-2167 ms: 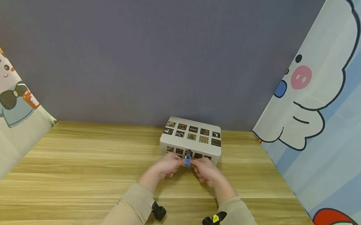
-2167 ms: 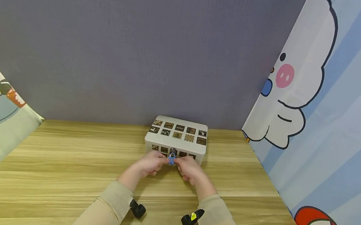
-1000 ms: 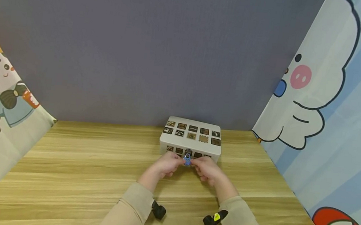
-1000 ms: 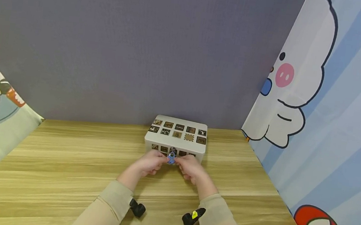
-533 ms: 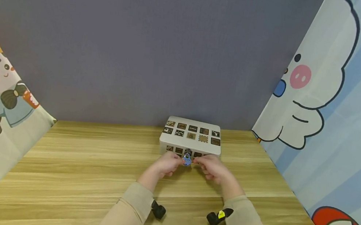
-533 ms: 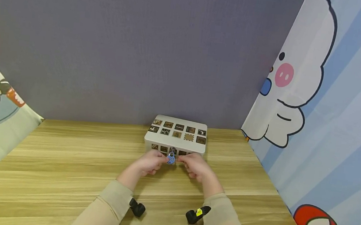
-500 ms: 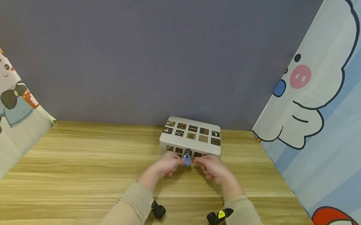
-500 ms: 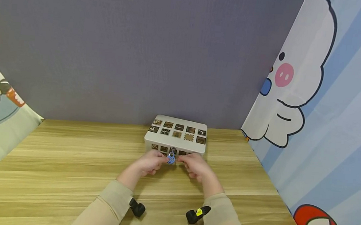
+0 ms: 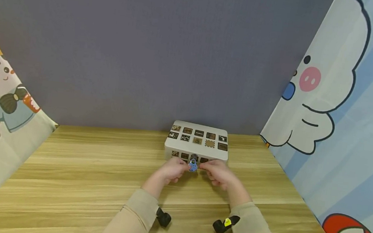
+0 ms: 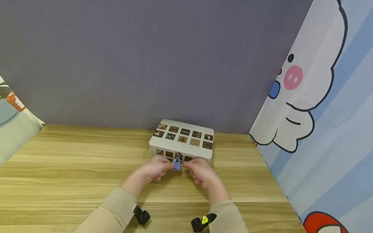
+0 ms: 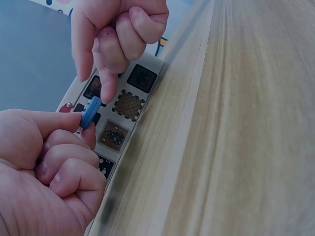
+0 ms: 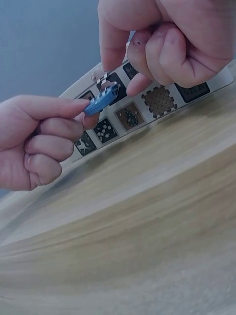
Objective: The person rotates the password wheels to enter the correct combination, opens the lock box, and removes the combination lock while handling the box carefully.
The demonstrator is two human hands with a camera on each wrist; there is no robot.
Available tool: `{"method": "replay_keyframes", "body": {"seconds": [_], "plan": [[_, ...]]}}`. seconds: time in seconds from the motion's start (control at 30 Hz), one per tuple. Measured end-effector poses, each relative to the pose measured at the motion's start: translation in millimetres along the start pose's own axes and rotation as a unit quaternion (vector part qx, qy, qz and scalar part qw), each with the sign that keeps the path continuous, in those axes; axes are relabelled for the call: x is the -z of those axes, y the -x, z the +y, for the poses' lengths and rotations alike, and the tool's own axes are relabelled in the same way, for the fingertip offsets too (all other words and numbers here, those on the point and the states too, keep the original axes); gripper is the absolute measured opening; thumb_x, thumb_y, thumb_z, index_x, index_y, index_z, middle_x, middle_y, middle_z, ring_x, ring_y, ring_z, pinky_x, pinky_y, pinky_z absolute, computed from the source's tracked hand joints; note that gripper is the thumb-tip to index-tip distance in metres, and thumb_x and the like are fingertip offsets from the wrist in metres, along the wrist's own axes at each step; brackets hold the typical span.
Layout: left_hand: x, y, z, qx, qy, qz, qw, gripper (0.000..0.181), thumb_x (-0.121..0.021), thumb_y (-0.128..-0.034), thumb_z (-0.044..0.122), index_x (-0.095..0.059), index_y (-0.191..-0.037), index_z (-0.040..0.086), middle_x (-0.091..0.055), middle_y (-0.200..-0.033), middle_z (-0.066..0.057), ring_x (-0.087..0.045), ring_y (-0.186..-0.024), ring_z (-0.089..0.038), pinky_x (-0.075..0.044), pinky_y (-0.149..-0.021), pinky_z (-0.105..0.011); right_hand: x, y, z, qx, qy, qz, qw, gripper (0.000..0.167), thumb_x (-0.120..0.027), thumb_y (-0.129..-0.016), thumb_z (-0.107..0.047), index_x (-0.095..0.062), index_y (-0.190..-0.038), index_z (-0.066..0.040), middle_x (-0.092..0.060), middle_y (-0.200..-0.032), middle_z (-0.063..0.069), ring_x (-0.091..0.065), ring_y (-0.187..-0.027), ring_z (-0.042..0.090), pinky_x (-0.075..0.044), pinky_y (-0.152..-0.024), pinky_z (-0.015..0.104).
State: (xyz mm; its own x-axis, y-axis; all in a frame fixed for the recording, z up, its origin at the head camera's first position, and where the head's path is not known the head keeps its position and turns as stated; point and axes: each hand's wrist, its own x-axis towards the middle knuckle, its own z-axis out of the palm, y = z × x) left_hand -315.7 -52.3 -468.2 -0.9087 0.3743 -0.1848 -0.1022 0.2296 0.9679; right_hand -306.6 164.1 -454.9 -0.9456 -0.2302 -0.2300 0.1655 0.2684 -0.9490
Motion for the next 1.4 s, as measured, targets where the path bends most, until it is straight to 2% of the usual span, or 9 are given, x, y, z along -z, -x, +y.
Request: {"method": "replay_keyframes", "body": {"seconds": [0.53,0.83,1.07,1.4], "plan": [[0.3,-1.6,-0.4,0.000,0.012,-0.003,0.9999,0.029,-0.060,-0.1001,0.015,-0.067,-0.104,-0.013,-0.032,-0.051,0.009,-0.027,-0.043,-0.006,-0.027,-0.040,-0.021,-14,-5.3,3,0.006,-0.005,-0.014,0.9999,0.033,-0.059,-0.102,-0.021,-0.065,-0.108,0.011,-0.034,-0.058,-0.005,-0.025,-0.046,0.007,-0.023,-0.040,0.021],[0.8,-2.8,-1.3,0.002,0.004,0.000,1.0000,0.027,-0.059,-0.1007,0.015,-0.069,-0.105,-0.010,-0.032,-0.051,0.009,-0.028,-0.043,-0.006,-0.028,-0.041,-0.020,-18,-9.0,7,0.006,-0.018,-0.021,0.9996,0.028,-0.060,-0.101,-0.020,-0.061,-0.089,0.005,-0.037,-0.058,-0.004,-0.027,-0.045,0.008,-0.023,-0.040,0.021],[1.0,-3.1,-1.7,0.003,0.003,-0.004,1.0000,0.028,-0.058,-0.1014,0.015,-0.069,-0.104,-0.010,-0.032,-0.050,0.009,-0.027,-0.042,-0.006,-0.027,-0.041,-0.020,-20,-10.0,8,0.000,-0.018,-0.021,0.9996,0.030,-0.058,-0.102,-0.022,-0.061,-0.092,0.006,-0.038,-0.059,-0.004,-0.028,-0.046,0.008,-0.024,-0.041,0.021],[0.4,-0.1,0.4,-0.005,0.000,-0.007,1.0000,0.030,-0.057,-0.1022,0.016,-0.069,-0.101,-0.012,-0.030,-0.050,0.009,-0.026,-0.042,-0.007,-0.026,-0.040,-0.021,-21,-8.5,8,-0.005,-0.031,-0.023,0.9992,0.030,-0.057,-0.103,-0.022,-0.057,-0.085,0.002,-0.038,-0.059,-0.004,-0.027,-0.046,0.007,-0.024,-0.040,0.021]]}}
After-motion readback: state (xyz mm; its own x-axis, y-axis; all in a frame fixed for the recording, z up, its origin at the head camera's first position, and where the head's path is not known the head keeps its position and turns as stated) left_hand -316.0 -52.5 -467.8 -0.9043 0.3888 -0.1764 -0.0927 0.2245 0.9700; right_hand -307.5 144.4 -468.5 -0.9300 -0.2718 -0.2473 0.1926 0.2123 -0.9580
